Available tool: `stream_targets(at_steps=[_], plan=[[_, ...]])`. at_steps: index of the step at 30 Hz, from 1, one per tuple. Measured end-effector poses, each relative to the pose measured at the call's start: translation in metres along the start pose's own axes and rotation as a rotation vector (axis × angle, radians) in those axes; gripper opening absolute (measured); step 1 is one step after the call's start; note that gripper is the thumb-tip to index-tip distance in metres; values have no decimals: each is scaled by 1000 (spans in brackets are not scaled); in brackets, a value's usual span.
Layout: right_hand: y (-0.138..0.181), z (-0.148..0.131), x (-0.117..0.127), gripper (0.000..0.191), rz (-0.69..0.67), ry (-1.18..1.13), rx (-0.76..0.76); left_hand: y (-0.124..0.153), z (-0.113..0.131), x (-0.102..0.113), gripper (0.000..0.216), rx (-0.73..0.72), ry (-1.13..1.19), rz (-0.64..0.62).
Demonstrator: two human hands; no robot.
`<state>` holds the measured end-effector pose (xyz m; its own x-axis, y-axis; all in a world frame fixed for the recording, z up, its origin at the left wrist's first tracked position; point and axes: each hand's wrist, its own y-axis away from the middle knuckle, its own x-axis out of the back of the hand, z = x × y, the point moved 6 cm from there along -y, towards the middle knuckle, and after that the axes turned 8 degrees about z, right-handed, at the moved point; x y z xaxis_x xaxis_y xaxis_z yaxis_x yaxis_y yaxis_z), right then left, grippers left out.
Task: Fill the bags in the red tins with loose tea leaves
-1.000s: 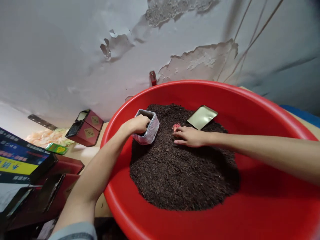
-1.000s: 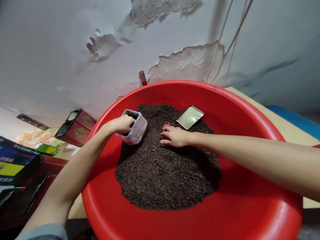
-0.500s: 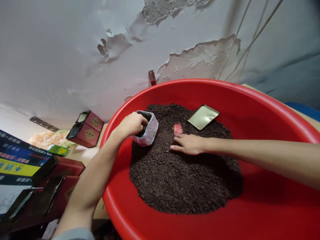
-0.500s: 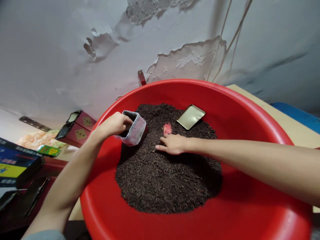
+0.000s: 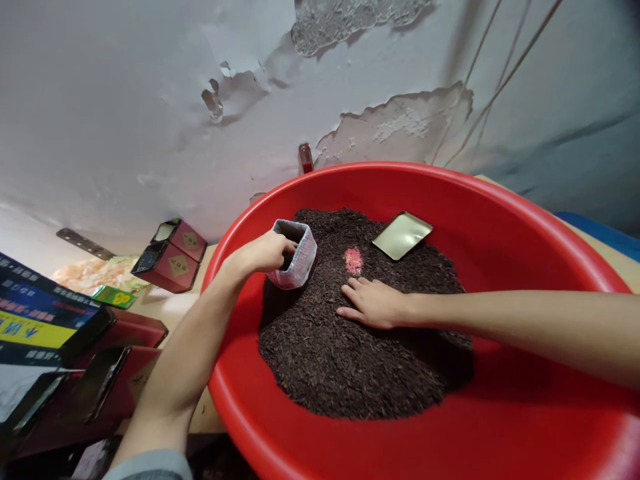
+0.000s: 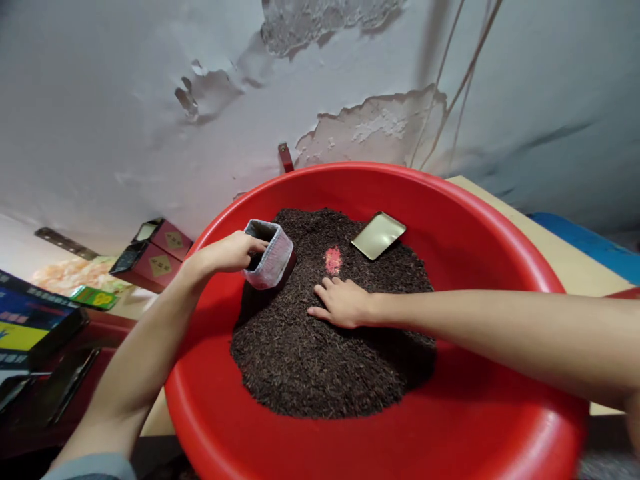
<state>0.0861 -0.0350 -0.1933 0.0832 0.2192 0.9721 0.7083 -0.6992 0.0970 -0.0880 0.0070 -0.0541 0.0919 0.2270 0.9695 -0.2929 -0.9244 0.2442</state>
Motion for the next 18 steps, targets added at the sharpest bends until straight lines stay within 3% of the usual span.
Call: stream_targets(at_steps=[2, 6, 9, 12, 16, 18], plan=[[0, -1, -1, 60, 19, 23, 16, 0, -2, -1, 36, 30, 9, -18], [-2, -1, 0, 59, 3, 26, 22, 0, -2, -12, 35, 29, -102, -169], [-3, -1, 1, 59, -10, 13, 25, 0, 3, -6, 46, -31, -75, -82], [-3, -1, 0, 59, -12, 12, 43, -1, 2, 2, 52, 7, -26, 41], [-1, 0, -3, 59, 12, 12, 14, -8, 3, -9, 51, -22, -121, -30], [0, 0, -5, 59, 11, 10, -11, -13, 3, -6, 55, -63, -110, 69]])
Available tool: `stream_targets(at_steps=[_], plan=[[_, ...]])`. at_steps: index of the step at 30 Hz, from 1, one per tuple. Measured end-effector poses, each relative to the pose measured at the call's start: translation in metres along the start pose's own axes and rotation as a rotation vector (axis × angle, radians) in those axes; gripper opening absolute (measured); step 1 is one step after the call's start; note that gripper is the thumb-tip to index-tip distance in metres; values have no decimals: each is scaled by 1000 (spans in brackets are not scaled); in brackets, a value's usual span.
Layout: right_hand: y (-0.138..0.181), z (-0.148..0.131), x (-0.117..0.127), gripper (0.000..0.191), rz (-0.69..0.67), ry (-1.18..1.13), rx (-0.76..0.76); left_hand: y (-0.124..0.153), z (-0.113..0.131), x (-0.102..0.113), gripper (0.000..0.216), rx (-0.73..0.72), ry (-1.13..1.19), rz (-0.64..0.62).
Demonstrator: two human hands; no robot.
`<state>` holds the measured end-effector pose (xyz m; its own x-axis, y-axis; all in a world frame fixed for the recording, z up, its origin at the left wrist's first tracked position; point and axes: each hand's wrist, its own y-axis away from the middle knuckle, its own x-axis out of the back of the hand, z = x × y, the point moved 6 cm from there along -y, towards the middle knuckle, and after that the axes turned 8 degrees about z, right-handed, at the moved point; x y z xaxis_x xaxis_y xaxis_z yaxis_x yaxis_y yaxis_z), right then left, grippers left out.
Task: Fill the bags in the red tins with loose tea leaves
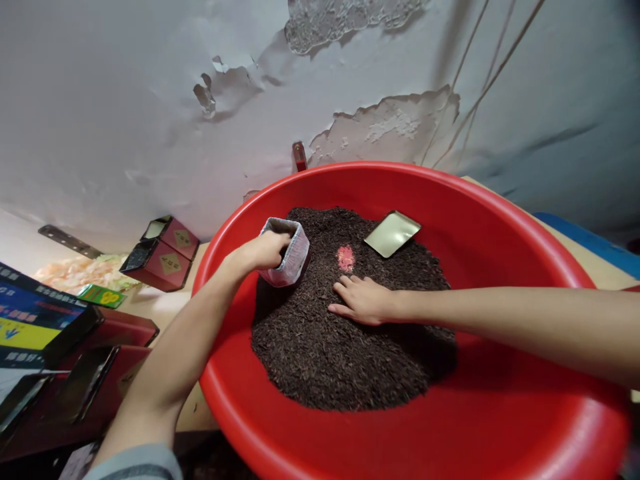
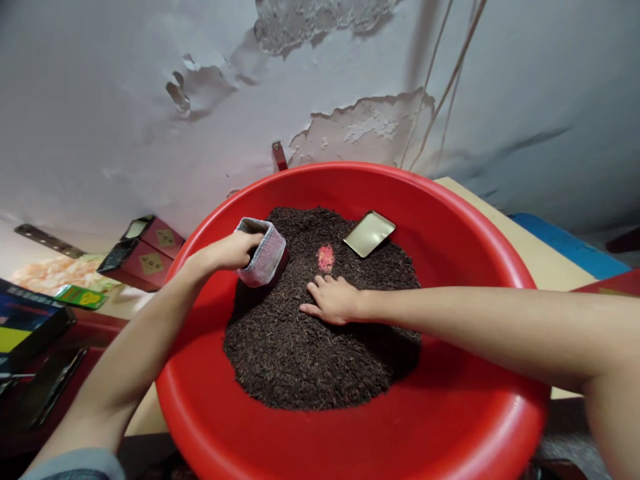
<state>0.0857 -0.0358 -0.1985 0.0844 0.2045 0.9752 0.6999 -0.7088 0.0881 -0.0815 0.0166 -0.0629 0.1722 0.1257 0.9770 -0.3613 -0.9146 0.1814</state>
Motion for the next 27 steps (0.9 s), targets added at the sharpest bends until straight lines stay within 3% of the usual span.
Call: stream_targets(at_steps=[3, 5, 8, 11, 14, 19, 27], plan=[[1, -1, -1, 60, 3, 9, -10, -1, -9, 12, 53, 70, 46, 199], [1, -2, -1, 60, 7, 18, -3, 0, -14, 8, 46, 132, 29, 98], [1, -2, 0, 61, 6, 26, 6, 3, -11, -2, 44, 80, 4, -99], [2, -3, -1, 59, -4, 26, 4, 4, -8, -1, 49, 61, 47, -74], [1, -2, -2, 58, 2, 26, 3, 6, -8, -5, 40, 106, -5, -143], [0, -1, -4, 60, -25, 11, -5, 1, 1, -8, 34, 40, 22, -176], [0, -3, -1, 59, -106, 29, -9, -1, -11, -17, 34, 47, 187, -193]])
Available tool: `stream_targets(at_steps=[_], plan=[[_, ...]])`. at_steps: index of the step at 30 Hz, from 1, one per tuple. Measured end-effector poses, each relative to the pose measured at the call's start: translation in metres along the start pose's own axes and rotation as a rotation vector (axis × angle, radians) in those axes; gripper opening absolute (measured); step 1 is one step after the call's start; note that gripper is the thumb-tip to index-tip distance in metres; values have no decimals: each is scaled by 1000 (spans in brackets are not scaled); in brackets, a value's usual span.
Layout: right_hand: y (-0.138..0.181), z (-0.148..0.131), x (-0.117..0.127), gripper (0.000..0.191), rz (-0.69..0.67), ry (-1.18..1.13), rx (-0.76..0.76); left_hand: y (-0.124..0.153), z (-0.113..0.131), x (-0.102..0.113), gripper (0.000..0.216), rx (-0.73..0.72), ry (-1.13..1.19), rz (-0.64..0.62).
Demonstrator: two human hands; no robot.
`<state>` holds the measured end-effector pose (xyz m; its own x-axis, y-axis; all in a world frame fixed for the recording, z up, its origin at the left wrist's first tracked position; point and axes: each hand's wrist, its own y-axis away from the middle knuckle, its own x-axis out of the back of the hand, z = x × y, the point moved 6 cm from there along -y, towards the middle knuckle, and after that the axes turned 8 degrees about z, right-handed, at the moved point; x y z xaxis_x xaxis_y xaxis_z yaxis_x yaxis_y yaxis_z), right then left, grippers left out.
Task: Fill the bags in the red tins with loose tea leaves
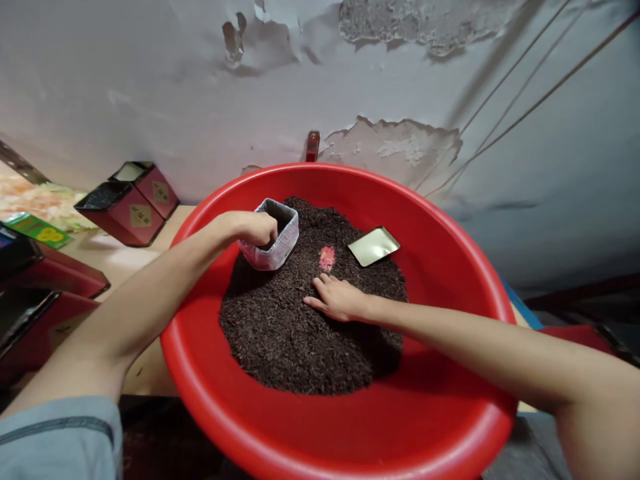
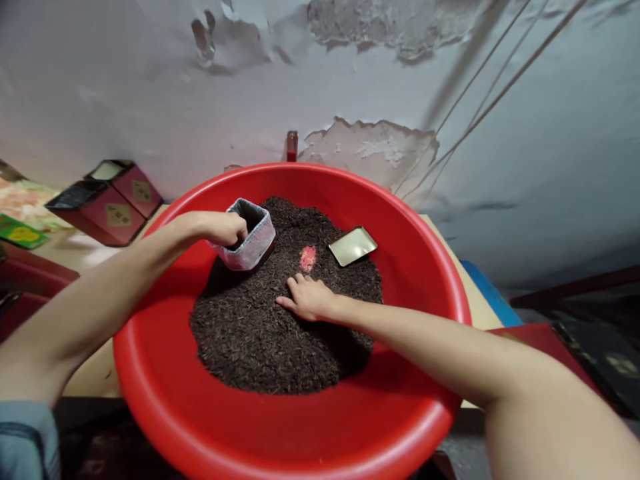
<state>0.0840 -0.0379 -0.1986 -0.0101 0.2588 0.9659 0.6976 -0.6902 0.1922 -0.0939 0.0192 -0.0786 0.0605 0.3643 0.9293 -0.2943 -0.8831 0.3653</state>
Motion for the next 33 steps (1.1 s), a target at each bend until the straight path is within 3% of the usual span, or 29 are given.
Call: stream_targets(at_steps=[6, 10, 16, 20, 24, 28, 33], plan=[[4, -1, -5, 61, 41, -25, -49, -7, -1, 7, 41, -12, -28, 244], [5, 2, -8, 64, 105, -99, -122, -13, 5, -4, 33, -19, -159, 190], [0, 6, -10, 56, 175, -118, -39, -8, 8, 0, 39, -36, -158, 197], [-7, 18, -10, 38, 249, -229, -24, 5, -14, 27, 36, 74, 139, 418], [-15, 28, -7, 38, 295, -473, -42, 21, -32, 52, 32, 66, 289, 831], [-21, 38, 15, 51, 442, -808, -153, 23, -45, 53, 32, 137, 290, 964], [-39, 41, 75, 50, 636, -1319, -323, 21, -58, 51, 31, 237, 299, 1004]])
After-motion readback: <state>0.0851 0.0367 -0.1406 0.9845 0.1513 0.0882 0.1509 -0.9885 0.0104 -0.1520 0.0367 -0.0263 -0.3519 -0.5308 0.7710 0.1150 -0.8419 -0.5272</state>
